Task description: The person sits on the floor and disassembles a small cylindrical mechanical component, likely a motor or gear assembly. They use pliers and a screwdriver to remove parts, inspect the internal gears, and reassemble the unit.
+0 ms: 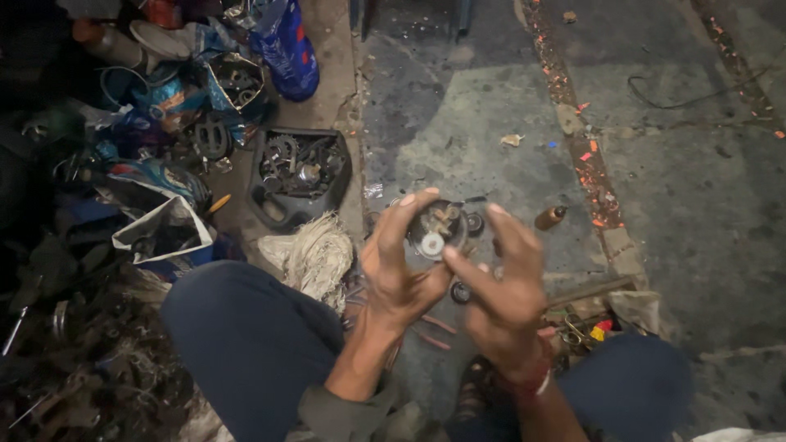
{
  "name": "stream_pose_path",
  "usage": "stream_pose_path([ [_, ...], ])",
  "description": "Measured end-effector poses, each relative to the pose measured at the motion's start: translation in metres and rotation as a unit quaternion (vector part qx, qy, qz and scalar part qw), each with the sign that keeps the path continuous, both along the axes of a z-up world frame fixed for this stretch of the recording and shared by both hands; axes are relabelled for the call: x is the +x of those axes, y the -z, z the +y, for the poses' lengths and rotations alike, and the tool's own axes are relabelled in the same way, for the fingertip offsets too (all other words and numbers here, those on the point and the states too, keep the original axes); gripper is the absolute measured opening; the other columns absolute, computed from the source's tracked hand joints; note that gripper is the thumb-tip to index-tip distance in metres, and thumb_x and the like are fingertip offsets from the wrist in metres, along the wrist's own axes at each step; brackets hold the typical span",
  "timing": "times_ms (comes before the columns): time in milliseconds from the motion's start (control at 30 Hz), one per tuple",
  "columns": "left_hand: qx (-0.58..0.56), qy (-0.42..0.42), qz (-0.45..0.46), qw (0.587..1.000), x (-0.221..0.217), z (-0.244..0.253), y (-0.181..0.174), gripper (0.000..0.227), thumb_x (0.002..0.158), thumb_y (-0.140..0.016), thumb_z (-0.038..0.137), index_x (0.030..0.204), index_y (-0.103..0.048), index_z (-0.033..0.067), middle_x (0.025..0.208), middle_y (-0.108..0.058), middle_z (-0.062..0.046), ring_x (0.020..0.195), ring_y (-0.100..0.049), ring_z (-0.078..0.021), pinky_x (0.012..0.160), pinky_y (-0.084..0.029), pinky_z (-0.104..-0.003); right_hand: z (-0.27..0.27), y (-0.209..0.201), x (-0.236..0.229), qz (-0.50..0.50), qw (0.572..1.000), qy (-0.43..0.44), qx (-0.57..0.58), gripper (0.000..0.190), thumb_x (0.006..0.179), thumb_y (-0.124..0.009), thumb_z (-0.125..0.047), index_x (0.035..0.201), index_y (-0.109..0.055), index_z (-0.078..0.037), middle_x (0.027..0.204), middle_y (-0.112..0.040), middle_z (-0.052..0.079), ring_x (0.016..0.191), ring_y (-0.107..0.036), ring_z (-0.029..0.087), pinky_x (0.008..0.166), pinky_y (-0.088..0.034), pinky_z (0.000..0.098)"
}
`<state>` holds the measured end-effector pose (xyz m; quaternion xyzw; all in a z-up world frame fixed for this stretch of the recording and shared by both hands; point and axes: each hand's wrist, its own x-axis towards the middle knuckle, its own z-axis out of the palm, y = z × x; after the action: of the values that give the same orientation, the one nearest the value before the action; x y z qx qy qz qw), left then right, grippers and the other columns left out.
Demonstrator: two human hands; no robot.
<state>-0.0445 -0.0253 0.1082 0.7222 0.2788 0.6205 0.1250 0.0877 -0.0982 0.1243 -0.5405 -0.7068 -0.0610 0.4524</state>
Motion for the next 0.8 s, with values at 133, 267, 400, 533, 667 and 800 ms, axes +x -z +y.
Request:
stream_pose_path([
  [133,-0.012,0.060,-0.027,0.998,0.006,-0.001,0.006,0.087,0.086,-0.091,0.012,0.148,-0.031,0.0037,0.132,-0.066,-0.020,0.115,-0.072,-0.0316,0.093,-0.062,-0.034,-0.014,-0.005,-0.001,0.149,0.988,0.020,0.030,0.037,0.092,-0.058,0.009,0.122,-0.063,-0.011,0.140,-0.061,0.019,0.135,-0.058,0.033,0.112,-0.050,0.0394],
  [267,-0.024,0.085,-0.041,0.995,0.012,-0.001,0.009,0.088,0.087,-0.089,0.008,0.151,-0.030,0.0040,0.135,-0.064,-0.023,0.119,-0.071,-0.0331,0.100,-0.062,-0.036,-0.007,-0.007,-0.003,0.047,0.997,0.067,0.011,0.048,0.085,-0.056,0.011,0.132,-0.060,0.001,0.130,-0.063,0.023,0.130,-0.056,0.040,0.110,-0.048,0.0427],
  [400,-0.030,0.066,-0.037,0.997,0.012,-0.002,0.013,0.087,0.088,-0.085,0.005,0.152,-0.026,0.0037,0.137,-0.062,-0.024,0.124,-0.070,-0.0333,0.100,-0.061,-0.035,0.000,-0.005,-0.010,-0.119,0.990,0.077,0.022,0.047,0.083,-0.060,0.006,0.130,-0.060,0.008,0.133,-0.065,0.015,0.132,-0.057,0.035,0.111,-0.036,0.0527],
  [533,-0.055,0.103,-0.043,0.992,0.009,0.000,0.015,0.094,0.085,-0.082,0.003,0.156,-0.020,0.0044,0.138,-0.063,-0.022,0.120,-0.071,-0.0330,0.100,-0.059,-0.038,-0.014,-0.005,-0.005,-0.040,0.997,0.064,0.021,0.040,0.086,-0.057,0.005,0.123,-0.062,-0.010,0.127,-0.064,-0.003,0.133,-0.056,0.022,0.117,-0.034,0.0483],
  [667,-0.056,0.125,-0.038,0.990,0.012,-0.001,0.013,0.097,0.087,-0.081,-0.002,0.159,-0.015,0.0054,0.141,-0.062,-0.020,0.116,-0.071,-0.0328,0.098,-0.060,-0.037,-0.010,0.001,0.003,-0.070,0.995,0.066,0.024,0.046,0.087,-0.057,-0.002,0.132,-0.059,-0.004,0.134,-0.063,0.007,0.135,-0.051,0.031,0.117,-0.030,0.0521],
  [800,-0.024,0.069,0.029,0.997,0.007,0.000,0.007,0.098,0.077,-0.074,-0.008,0.157,-0.019,0.0052,0.138,-0.063,-0.022,0.119,-0.070,-0.0397,0.098,-0.059,-0.042,0.004,0.008,-0.001,-0.185,0.979,0.076,0.027,0.048,0.097,-0.062,0.000,0.141,-0.045,-0.003,0.137,-0.070,0.003,0.137,-0.057,0.034,0.120,-0.021,0.0570],
])
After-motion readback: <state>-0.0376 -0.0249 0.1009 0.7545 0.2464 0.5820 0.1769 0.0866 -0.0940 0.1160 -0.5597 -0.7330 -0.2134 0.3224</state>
